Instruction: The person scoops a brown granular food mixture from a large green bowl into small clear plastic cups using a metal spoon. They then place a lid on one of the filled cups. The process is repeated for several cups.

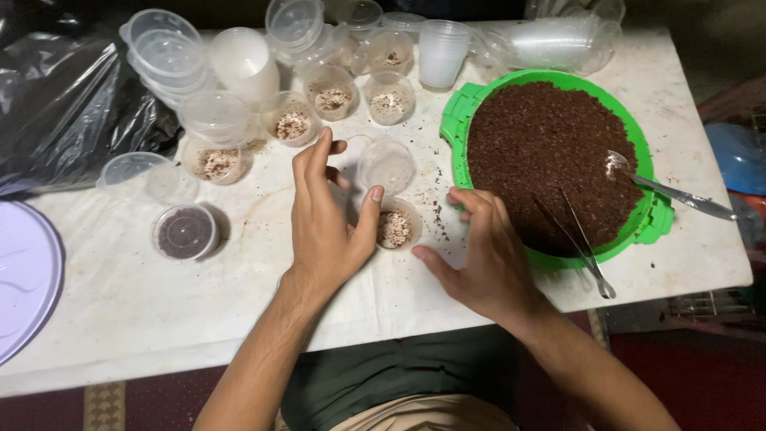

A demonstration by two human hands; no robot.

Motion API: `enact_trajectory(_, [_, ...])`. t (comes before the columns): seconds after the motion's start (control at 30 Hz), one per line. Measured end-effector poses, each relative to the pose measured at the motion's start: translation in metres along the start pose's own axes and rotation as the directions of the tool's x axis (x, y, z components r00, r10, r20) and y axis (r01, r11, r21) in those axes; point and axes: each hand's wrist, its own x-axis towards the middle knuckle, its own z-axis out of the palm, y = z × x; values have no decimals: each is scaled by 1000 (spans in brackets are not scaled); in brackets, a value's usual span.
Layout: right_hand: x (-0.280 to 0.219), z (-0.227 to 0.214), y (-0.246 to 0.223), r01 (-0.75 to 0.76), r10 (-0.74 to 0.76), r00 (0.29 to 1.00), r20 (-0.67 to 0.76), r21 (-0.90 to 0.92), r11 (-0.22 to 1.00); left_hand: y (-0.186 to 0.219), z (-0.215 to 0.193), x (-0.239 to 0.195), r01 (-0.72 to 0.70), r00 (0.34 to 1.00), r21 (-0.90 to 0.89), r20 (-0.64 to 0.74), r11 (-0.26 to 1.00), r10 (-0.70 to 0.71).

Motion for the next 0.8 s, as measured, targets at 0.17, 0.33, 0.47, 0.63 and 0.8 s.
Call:
enact_trajectory(0.17, [-17, -55, 46, 24, -50, 994, -93, -255, 967, 47, 18, 7, -143, 987, -132, 55, 981, 152])
enact_trajectory(0.33, [-57, -94, 102, -52, -5, 996, -93, -595, 802, 73, 61, 4, -293, 932, -227, 151, 929, 331])
enact_trajectory(0.47, [-69, -107, 100, -236, 327, 945, 18, -655, 718, 77, 97, -8, -288, 892, -217, 294, 933, 344])
enact_trajectory(0.63, [-62, -126, 93, -307, 593, 773, 228, -682, 664, 61, 122, -27, -276, 835, -145, 452, 950, 312])
enact_trajectory(0.8, [-83, -141, 101, -272, 546, 803, 237, -670, 691, 60, 121, -26, -269, 829, -123, 476, 955, 295])
